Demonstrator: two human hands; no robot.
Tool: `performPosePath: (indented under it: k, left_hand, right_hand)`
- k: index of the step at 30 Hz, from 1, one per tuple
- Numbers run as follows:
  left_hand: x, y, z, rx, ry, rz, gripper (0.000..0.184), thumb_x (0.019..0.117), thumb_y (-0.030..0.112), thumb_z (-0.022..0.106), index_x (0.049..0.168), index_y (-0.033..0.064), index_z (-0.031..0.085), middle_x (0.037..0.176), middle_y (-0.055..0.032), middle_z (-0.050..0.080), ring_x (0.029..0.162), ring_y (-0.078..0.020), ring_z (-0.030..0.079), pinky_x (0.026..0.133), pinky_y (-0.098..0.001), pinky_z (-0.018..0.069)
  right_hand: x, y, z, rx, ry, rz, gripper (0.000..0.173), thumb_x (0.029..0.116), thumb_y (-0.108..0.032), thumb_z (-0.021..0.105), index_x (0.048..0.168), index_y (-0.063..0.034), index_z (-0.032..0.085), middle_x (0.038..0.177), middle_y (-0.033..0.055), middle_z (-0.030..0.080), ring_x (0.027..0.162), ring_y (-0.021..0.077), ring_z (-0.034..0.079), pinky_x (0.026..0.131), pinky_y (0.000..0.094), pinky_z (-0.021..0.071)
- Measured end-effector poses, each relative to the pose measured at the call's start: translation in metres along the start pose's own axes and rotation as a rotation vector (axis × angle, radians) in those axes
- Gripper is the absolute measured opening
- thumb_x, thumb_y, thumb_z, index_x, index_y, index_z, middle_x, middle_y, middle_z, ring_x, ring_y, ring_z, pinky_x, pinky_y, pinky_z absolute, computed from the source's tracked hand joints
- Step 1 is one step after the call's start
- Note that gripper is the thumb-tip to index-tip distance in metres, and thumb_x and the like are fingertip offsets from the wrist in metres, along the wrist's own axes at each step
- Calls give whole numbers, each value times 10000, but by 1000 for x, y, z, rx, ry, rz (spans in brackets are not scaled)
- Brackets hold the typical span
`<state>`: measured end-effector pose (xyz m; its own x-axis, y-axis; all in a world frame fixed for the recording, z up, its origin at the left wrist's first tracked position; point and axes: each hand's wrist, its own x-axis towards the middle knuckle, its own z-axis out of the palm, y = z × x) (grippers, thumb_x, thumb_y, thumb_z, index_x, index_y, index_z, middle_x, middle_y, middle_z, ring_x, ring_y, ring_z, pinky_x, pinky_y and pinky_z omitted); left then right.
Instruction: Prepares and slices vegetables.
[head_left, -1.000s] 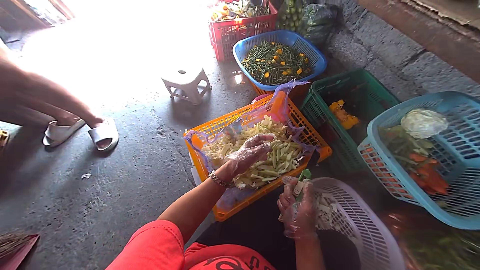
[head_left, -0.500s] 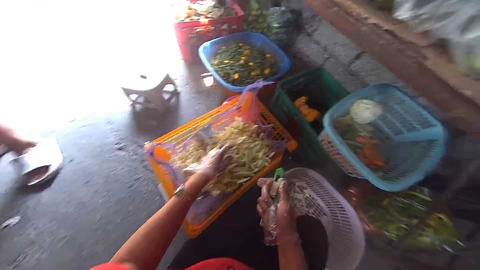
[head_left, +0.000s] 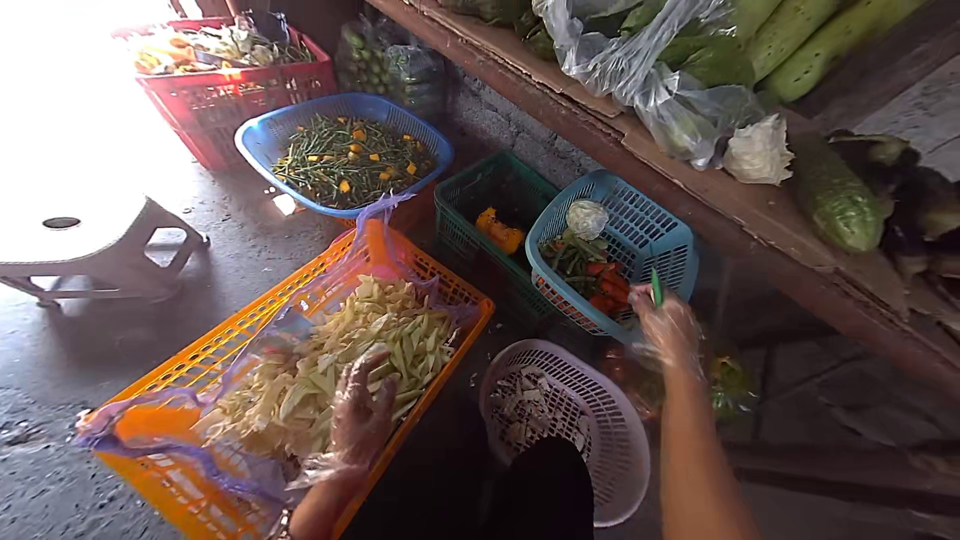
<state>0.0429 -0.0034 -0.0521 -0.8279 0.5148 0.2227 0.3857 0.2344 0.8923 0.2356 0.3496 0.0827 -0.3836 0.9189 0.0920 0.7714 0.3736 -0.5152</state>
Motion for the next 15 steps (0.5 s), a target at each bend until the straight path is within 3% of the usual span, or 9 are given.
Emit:
performPosePath:
  k: [2,5,7,9,13,15]
  left_hand:
    - [-8,19,23,-123,44,14,426,934,145,577,1273,-113,581,1317,-263,596,1276,-313,557,1073,-441,460]
    - [-16,22,52,-93,137,167,382,915,158,581,1196,-96,632,1231,-229,655,1222,-290,595,1063,-442,461]
    - [-19,19,59,-41,172,214,362,941,206,567,1196,-38,649,1219,-204,672,1248,-317,584,1079,-504,431]
    - [-23,16,62,-21,196,224,322,979,256,550,1222,59,630,1226,-144,674,1304,-263,543,1124,-473,387]
    - [-22,12,61,5,173,260,262,1014,265,531,1246,159,592,1237,-47,669,1345,-180,503,1168,-408,345]
    - [-21,10,60,10,151,280,238,1029,267,514,1244,193,586,1228,-11,669,1336,-145,508,1164,-386,356]
  right_hand:
    - [49,5,20,-56,-62,1,329,1032,-205,585,1271,8,656,1236,284,650,1212,443,591,1050,616,408]
    - [102,5,48,-133,-120,40,383,1062,-247,528,1326,17,613,1314,292,612,1284,439,552,1084,612,384]
    - [125,3,59,-172,-140,62,386,1070,-240,500,1340,14,607,1340,278,604,1305,426,542,1096,595,383]
    - [140,2,69,-220,-173,41,380,1067,-207,491,1380,-17,593,1384,261,585,1334,419,520,1110,591,371]
    - [164,9,85,-315,-295,-24,480,1030,-162,537,1503,-96,489,1471,236,524,1386,419,471,1137,615,339]
    - [172,12,90,-292,-367,-30,507,1032,-139,542,1524,-67,444,1486,263,495,1403,429,445,1157,601,315]
